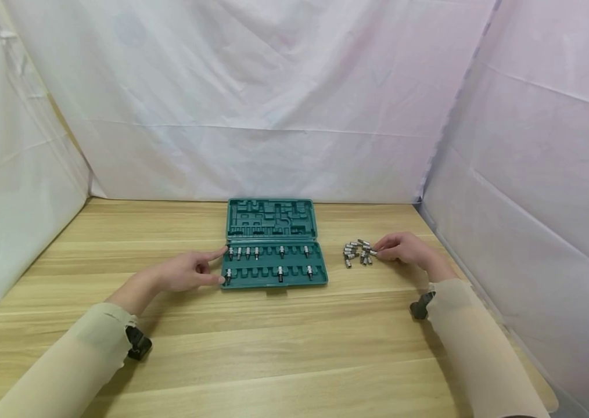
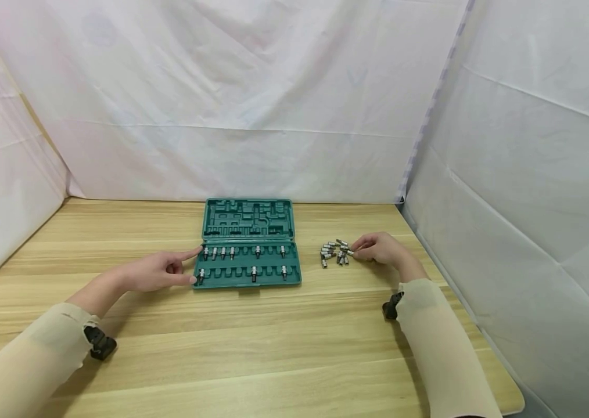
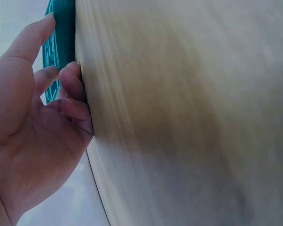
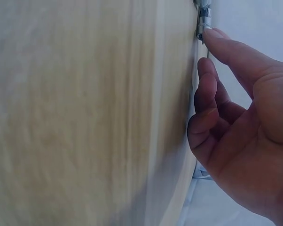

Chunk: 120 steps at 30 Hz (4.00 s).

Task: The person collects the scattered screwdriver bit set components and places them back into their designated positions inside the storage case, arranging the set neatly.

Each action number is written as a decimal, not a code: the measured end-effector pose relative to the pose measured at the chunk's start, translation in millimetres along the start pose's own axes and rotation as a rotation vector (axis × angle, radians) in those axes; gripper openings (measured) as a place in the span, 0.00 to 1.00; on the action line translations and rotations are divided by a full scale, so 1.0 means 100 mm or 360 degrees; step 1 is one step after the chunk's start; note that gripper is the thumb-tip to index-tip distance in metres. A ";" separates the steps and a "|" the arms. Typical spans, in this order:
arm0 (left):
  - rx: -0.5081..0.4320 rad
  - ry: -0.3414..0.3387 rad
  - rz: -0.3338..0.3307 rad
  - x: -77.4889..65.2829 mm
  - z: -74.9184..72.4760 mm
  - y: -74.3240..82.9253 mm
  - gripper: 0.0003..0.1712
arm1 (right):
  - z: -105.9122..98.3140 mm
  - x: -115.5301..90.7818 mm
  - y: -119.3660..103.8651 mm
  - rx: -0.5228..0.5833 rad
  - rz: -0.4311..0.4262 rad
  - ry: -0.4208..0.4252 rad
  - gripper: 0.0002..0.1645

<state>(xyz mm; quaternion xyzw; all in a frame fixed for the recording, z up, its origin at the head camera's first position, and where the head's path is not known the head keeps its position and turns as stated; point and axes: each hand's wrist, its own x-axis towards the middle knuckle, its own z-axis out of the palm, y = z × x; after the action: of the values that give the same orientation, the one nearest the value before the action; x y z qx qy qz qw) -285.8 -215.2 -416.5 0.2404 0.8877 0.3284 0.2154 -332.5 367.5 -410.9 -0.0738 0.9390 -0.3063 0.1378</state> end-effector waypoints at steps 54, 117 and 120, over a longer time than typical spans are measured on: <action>-0.0010 -0.0001 0.0000 0.01 0.00 -0.01 0.52 | 0.09 0.00 -0.56 0.0308 -0.0243 0.0061 0.26; -0.0014 0.0017 -0.0018 -0.01 0.01 0.00 0.52 | 1.33 0.76 -2.04 0.0079 -0.0466 -0.0209 0.13; -0.0013 0.0017 -0.0021 -0.01 0.02 0.00 0.52 | 1.35 0.79 -2.04 0.0020 -0.0453 -0.0198 0.13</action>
<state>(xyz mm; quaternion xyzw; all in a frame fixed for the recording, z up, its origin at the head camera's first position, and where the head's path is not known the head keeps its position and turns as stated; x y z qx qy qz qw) -284.3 -214.9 -417.9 0.2319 0.8890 0.3320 0.2137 -355.3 111.7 -410.5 -0.2240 0.9068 -0.3234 0.1513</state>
